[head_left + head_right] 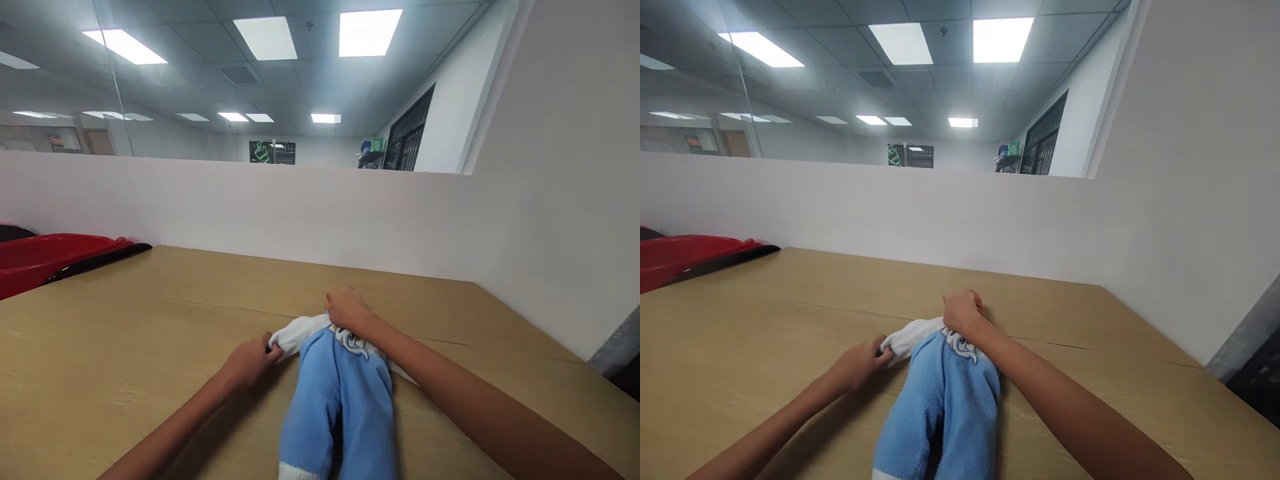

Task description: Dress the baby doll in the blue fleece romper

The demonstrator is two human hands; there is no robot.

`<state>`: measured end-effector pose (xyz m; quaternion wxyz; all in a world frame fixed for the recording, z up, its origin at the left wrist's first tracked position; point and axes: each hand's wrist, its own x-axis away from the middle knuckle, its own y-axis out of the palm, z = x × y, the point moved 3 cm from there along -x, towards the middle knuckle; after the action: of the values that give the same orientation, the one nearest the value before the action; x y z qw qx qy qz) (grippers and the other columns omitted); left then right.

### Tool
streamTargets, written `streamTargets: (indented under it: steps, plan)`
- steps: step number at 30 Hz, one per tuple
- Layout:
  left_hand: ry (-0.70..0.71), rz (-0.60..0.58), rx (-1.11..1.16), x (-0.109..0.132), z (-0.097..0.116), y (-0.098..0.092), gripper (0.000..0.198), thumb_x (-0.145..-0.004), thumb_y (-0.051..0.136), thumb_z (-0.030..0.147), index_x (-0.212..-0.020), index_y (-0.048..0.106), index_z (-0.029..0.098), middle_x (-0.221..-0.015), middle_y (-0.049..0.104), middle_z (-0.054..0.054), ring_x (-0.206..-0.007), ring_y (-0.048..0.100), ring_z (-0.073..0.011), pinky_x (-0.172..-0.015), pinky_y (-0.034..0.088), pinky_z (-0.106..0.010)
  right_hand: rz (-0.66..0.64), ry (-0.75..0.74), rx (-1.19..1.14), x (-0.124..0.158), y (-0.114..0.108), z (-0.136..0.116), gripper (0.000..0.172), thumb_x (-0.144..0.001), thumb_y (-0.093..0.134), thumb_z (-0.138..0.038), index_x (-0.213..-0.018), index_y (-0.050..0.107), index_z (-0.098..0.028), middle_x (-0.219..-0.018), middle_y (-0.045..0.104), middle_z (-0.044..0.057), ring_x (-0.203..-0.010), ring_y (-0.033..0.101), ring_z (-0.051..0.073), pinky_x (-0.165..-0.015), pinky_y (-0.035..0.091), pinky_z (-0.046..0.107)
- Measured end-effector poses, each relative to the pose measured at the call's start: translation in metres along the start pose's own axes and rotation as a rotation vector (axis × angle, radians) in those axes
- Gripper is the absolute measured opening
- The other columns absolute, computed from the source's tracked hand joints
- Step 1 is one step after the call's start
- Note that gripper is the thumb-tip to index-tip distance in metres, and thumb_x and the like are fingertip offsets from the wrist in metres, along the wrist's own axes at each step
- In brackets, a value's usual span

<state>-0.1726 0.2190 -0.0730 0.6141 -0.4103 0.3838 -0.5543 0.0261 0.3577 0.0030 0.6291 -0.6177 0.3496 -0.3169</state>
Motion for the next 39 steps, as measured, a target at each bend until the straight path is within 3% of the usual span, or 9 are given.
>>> streamTargets:
  steps: [4,8,12,18,23,27,30,34,39]
  plan:
    - [-0.007,0.031,-0.029,-0.008,-0.002,-0.001,0.039,-0.101,0.038,0.049,-0.105,0.066,0.022,-0.098,0.082,-0.017,-0.090,0.077,-0.0363,-0.074,0.045,-0.038,-0.012,-0.018,-0.123,0.009,-0.001,0.021,0.034,-0.095,0.064,-0.046,-0.094,0.081,-0.017,-0.099,0.080,0.019,-0.106,0.073,0.033,-0.091,0.055,0.043]
    - [0.004,0.082,-0.107,-0.006,-0.007,-0.003,0.043,-0.102,0.035,0.049,-0.114,0.063,0.019,-0.109,0.081,-0.020,-0.102,0.075,-0.0385,-0.099,0.041,-0.052,-0.179,-0.123,-0.320,0.032,0.001,0.058,0.050,-0.094,0.059,-0.061,-0.073,0.078,-0.020,-0.073,0.075,0.008,-0.076,0.070,0.025,-0.075,0.056,0.036]
    - [0.019,0.110,-0.164,-0.004,-0.014,-0.005,0.050,-0.104,0.029,0.052,-0.115,0.064,0.018,-0.118,0.078,-0.021,-0.107,0.073,-0.0382,-0.104,0.038,-0.055,-0.286,-0.257,-0.531,0.081,0.011,0.095,0.047,-0.093,0.056,-0.062,-0.084,0.078,-0.021,-0.084,0.077,0.003,-0.079,0.068,0.022,-0.074,0.055,0.031]
    - [0.009,0.192,-0.251,-0.007,-0.005,-0.010,0.036,-0.100,0.041,0.030,-0.117,0.068,0.012,-0.126,0.073,-0.025,-0.121,0.063,-0.0422,-0.107,0.036,-0.059,-0.064,-0.142,-0.565,0.154,0.044,0.126,0.032,-0.098,0.055,-0.049,-0.105,0.070,-0.021,-0.101,0.075,0.007,-0.092,0.068,0.025,-0.084,0.054,0.037]
    - [0.187,0.301,-0.134,-0.008,0.056,-0.020,0.045,-0.095,0.045,0.012,-0.138,0.057,0.018,-0.148,0.061,-0.016,-0.135,0.053,-0.0343,-0.113,0.037,-0.052,0.302,0.030,-0.328,0.193,0.062,0.141,0.038,-0.092,0.062,-0.035,-0.128,0.064,-0.025,-0.135,0.067,0.013,-0.126,0.061,0.033,-0.110,0.046,0.050]
    - [0.659,0.235,0.071,-0.010,0.135,-0.014,0.030,-0.105,0.049,0.029,-0.132,0.061,0.023,-0.141,0.065,-0.011,-0.133,0.055,-0.0285,-0.115,0.042,-0.045,0.280,0.102,-0.311,0.206,0.074,0.159,0.053,-0.086,0.069,-0.036,-0.137,0.061,-0.022,-0.135,0.068,0.015,-0.125,0.062,0.036,-0.107,0.048,0.051]
    - [0.741,0.138,-0.030,-0.027,0.175,0.003,0.026,-0.101,0.058,0.027,-0.125,0.067,0.023,-0.133,0.070,-0.011,-0.129,0.058,-0.0308,-0.113,0.044,-0.047,0.257,0.119,-0.412,0.205,0.077,0.171,0.044,-0.087,0.068,-0.039,-0.128,0.065,-0.021,-0.122,0.074,0.012,-0.112,0.069,0.034,-0.097,0.053,0.048]
    - [0.712,0.100,-0.101,-0.056,0.193,0.025,0.010,-0.095,0.068,0.025,-0.100,0.075,0.020,-0.107,0.078,-0.012,-0.111,0.066,-0.0340,-0.099,0.050,-0.048,0.426,0.164,-0.599,0.201,0.066,0.178,0.042,-0.084,0.075,-0.048,-0.117,0.066,-0.024,-0.111,0.076,0.009,-0.100,0.072,0.030,-0.089,0.057,0.044]
    - [0.763,0.120,-0.020,-0.061,0.190,0.031,0.026,-0.108,0.048,0.035,-0.114,0.071,0.023,-0.110,0.077,-0.008,-0.108,0.067,-0.0271,-0.094,0.051,-0.040,0.641,0.139,-0.776,0.194,0.044,0.163,0.058,-0.073,0.089,-0.048,-0.119,0.062,-0.025,-0.107,0.073,0.007,-0.095,0.071,0.026,-0.088,0.059,0.041]
